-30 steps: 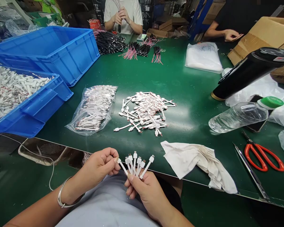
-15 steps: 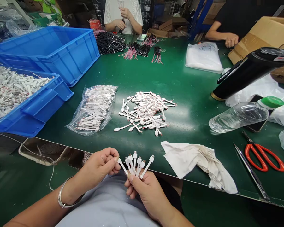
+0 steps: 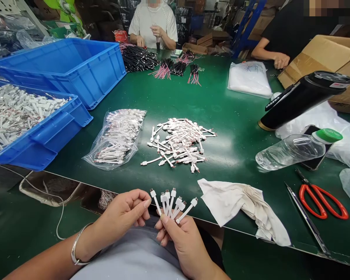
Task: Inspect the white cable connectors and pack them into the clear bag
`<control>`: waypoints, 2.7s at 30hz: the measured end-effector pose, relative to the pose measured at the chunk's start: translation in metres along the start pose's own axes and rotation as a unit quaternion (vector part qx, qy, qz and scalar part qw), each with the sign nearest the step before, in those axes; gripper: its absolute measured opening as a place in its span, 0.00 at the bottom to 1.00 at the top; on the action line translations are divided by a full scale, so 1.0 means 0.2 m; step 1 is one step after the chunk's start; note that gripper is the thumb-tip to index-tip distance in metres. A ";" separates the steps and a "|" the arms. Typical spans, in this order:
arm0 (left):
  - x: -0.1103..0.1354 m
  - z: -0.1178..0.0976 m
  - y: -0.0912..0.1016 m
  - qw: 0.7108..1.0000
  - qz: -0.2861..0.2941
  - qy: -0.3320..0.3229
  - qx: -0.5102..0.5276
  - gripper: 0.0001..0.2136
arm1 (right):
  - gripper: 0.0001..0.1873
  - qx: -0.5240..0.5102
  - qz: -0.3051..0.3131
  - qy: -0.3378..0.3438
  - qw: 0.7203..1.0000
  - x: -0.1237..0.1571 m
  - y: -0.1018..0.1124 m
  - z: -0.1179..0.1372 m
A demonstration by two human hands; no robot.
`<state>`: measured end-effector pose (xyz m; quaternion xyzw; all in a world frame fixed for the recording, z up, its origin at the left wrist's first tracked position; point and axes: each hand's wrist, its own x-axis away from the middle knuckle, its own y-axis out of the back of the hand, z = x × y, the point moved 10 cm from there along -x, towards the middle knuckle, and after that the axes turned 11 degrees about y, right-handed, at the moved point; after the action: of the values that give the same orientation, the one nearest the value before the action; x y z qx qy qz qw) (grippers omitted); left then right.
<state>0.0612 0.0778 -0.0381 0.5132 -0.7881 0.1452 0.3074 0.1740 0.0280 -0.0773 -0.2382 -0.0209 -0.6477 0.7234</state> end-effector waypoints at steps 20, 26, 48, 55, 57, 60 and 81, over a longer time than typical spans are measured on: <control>-0.17 -0.28 -0.07 0.978 0.031 -0.030 -0.203 0.09 | 0.20 -0.074 -0.113 0.068 0.988 0.03 0.14 0.11; -0.11 -0.39 0.01 0.963 -0.058 -0.140 -0.224 0.12 | 0.20 -0.079 -0.089 0.073 0.990 0.03 0.12 0.14; 0.21 -0.27 0.16 0.954 0.004 -0.248 -0.170 0.20 | 0.32 -0.124 0.297 -0.148 0.935 0.03 -0.50 -0.06; 0.13 -0.50 0.59 0.673 -0.381 -0.256 -0.580 0.10 | 0.18 0.304 0.286 0.125 0.900 0.00 -0.39 0.19; 0.07 -0.51 0.64 0.647 -0.398 -0.237 -0.605 0.08 | 0.14 0.456 0.211 0.325 0.801 0.02 -0.37 0.38; 0.02 -0.50 0.70 0.653 -0.403 -0.226 -0.600 0.10 | 0.17 0.610 0.069 0.485 0.622 0.06 -0.33 0.49; 0.19 -0.35 0.14 0.671 -0.275 -0.545 -0.421 0.09 | 0.13 0.284 -0.517 0.368 0.719 0.44 1.03 0.75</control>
<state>0.0497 0.1003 0.0433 0.5106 -0.6161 -0.5988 0.0328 0.4259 0.0112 0.0197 0.2835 -0.0555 -0.9212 0.2607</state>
